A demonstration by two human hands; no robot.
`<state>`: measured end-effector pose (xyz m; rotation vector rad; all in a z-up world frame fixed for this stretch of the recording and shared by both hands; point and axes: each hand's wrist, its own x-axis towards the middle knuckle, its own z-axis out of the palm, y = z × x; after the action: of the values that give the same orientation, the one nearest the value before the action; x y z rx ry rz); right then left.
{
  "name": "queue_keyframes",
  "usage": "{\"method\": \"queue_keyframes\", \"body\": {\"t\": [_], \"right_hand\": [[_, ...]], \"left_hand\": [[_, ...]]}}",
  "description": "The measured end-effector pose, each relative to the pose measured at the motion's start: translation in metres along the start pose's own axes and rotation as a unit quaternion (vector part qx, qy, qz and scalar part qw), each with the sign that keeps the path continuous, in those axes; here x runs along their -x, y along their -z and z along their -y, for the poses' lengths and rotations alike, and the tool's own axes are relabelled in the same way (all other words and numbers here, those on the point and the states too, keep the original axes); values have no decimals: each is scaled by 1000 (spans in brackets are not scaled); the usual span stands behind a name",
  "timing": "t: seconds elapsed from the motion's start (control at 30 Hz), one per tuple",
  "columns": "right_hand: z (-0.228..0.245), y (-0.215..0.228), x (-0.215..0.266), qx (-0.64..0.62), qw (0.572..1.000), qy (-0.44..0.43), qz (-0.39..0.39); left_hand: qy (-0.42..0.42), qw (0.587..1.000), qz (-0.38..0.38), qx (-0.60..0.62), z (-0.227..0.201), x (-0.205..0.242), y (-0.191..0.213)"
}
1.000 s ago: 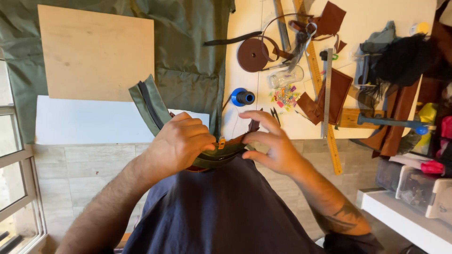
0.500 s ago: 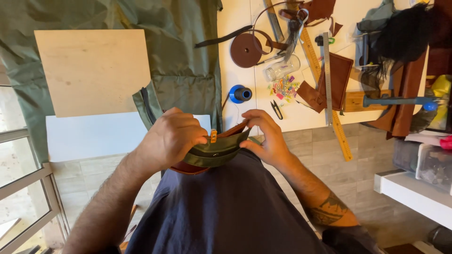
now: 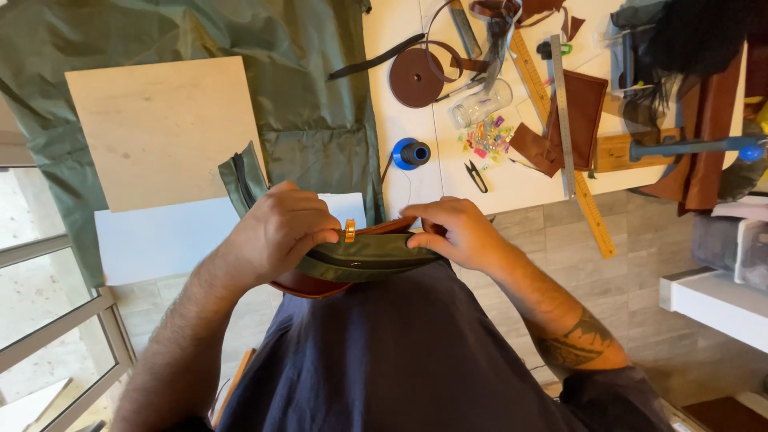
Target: Assembling a leather and fabric pouch by aligning components and using tools
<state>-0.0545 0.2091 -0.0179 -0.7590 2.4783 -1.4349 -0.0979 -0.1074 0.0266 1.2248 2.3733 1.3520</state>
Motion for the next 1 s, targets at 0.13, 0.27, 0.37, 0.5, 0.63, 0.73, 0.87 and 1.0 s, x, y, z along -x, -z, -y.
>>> {"method": "queue_keyframes", "body": {"t": [0.13, 0.27, 0.37, 0.5, 0.63, 0.73, 0.87, 1.0], "right_hand": [[9, 2, -3, 24, 1000, 14, 11], [22, 6, -4, 83, 994, 52, 42], [23, 4, -2, 101, 992, 63, 51], [21, 0, 0, 121, 988, 72, 55], [18, -3, 1, 142, 985, 80, 56], [12, -4, 5, 155, 983, 75, 62], [7, -7, 13, 138, 987, 63, 51], [-1, -13, 19, 119, 991, 60, 31]], "left_hand": [[36, 999, 26, 17, 7, 5, 1], [81, 995, 44, 41, 5, 8, 3], [103, 992, 54, 54, -8, 3, 8], [92, 993, 67, 33, -16, 0, -6], [46, 997, 57, -14, -7, 0, -43], [23, 997, 34, -72, 6, 6, -75], [23, 997, 22, -70, 3, 8, -82], [18, 997, 15, -78, -2, 9, -89]]}}
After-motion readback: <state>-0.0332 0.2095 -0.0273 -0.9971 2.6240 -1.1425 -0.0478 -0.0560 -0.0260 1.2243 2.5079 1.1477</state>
